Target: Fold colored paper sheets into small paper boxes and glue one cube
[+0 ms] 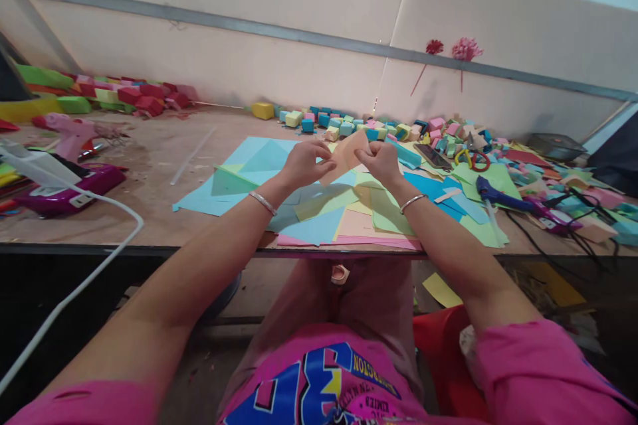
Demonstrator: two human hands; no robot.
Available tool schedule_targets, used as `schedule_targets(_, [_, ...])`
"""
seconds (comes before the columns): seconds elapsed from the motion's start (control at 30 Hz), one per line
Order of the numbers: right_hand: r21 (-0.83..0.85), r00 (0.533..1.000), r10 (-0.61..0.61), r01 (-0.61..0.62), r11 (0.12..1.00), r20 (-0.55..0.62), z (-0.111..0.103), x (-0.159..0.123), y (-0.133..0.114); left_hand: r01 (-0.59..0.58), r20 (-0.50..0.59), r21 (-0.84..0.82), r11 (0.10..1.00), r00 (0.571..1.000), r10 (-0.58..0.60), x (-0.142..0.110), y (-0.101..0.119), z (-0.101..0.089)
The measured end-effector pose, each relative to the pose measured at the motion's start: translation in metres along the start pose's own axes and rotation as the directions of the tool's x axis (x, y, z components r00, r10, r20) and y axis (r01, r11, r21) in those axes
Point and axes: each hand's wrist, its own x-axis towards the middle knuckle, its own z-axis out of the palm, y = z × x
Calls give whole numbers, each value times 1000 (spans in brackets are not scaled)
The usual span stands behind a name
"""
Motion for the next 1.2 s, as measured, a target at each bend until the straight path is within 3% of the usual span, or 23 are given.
schedule_targets(0.1, [79, 998, 62, -63, 995, 11, 0, 2, 5, 86, -91, -39, 996, 992, -89, 1, 0, 0])
schedule_targets(0.2, [249, 982, 147, -173, 953, 120, 1, 4, 11, 240, -178, -135, 961, 949, -262, 1, 0, -2])
schedule_targets(0.3, [380, 967, 122, -202, 903, 225, 3, 7, 15, 303, -204, -249, 920, 912, -355, 1, -3, -2])
schedule_targets(0.37, [415, 971, 85, -175, 893, 225, 3, 8, 16, 287, -202, -296, 911, 914, -353, 2, -5, 0])
schedule_targets(0.57, [416, 996, -61, 27, 909, 69, -3, 13, 14, 229, -156, -293, 928, 947, -283, 3, -7, 3])
schedule_targets(0.67, [396, 997, -33, 5, 918, 65, -5, 12, 11, 211, -156, -272, 939, 953, -259, 3, -6, 4])
schedule_targets(0.83, [415, 998, 47, -59, 908, 39, -4, 11, 10, 238, -180, -365, 900, 930, -319, 5, -9, 2])
schedule_targets(1.2, [394, 1000, 3, -11, 919, 21, -6, 9, 9, 230, -209, -392, 891, 921, -330, 5, -8, 1])
